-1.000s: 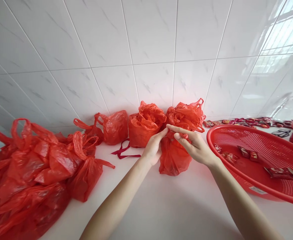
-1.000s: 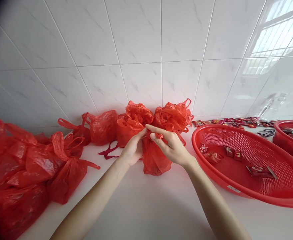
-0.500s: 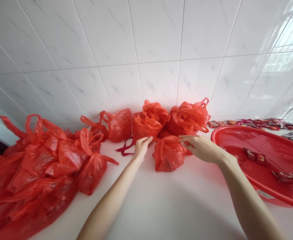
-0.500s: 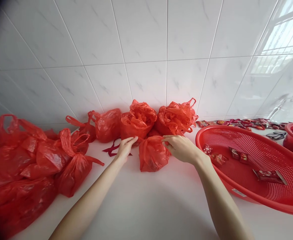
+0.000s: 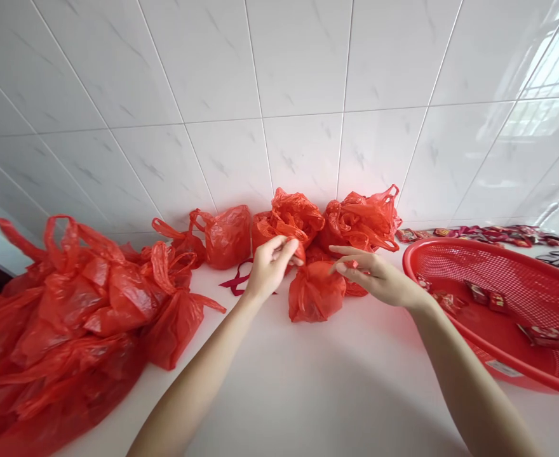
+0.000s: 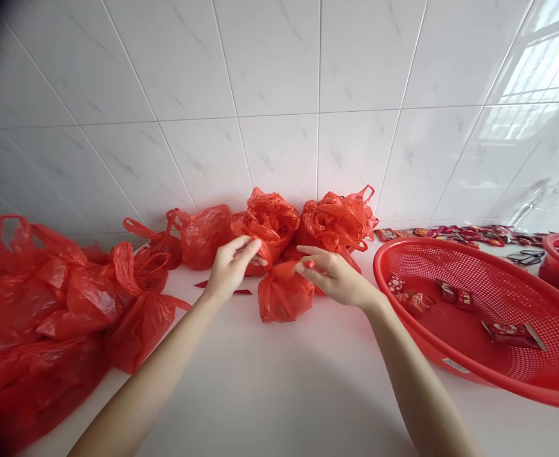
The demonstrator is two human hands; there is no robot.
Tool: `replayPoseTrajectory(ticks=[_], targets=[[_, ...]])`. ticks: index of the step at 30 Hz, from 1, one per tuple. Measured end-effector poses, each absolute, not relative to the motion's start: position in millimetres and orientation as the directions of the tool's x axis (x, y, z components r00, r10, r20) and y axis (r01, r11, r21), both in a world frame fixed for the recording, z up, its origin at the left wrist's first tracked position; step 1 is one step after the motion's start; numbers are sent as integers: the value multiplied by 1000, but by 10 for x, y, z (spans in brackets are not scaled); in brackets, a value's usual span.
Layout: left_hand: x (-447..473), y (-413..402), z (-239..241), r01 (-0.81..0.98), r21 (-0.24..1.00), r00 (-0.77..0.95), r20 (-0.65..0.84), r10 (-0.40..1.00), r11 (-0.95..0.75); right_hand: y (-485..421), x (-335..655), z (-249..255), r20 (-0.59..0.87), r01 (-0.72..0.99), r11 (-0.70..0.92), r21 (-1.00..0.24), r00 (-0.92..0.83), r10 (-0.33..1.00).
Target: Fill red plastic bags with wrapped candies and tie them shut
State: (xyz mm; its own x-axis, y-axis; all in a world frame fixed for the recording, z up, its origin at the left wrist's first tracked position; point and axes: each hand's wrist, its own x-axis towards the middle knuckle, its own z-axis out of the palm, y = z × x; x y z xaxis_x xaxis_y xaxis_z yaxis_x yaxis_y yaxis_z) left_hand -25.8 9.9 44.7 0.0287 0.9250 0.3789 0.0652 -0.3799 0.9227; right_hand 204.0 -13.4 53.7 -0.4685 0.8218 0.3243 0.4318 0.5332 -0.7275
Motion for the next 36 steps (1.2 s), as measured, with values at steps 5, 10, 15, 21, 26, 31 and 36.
replayPoseTrajectory(ticks=[5, 10, 15, 21, 26, 31, 36], targets=[[-7, -85, 599, 24, 872, 271, 465, 842, -489, -97, 1823, 419, 316, 201, 473, -858, -519, 794], [17, -221, 382, 48, 890, 281, 424, 861, -454, -96, 1836, 462, 390, 172, 465, -869, -343, 855], [154, -325, 109, -62, 951, 348, 306, 886, -304, -138, 1766, 441, 407, 265, 517, -814, -375, 833], [194, -306, -93, -140, 952, 270, 302, 914, -273, -258, 1641, 405, 449, 365, 608, -705, -435, 781], [-60, -373, -54, -9, 943, 202, 328, 923, -333, -353, 1760, 534, 474, 309, 661, -684, -501, 725], [-701, -546, 294, 215, 926, -81, 333, 940, -310, -443, 2108, 722, 541, 407, 650, -641, -360, 760], [-1710, -836, 852, 582, 794, -512, 525, 680, -174, -512, 2409, 653, 523, 486, 632, -604, -358, 774]])
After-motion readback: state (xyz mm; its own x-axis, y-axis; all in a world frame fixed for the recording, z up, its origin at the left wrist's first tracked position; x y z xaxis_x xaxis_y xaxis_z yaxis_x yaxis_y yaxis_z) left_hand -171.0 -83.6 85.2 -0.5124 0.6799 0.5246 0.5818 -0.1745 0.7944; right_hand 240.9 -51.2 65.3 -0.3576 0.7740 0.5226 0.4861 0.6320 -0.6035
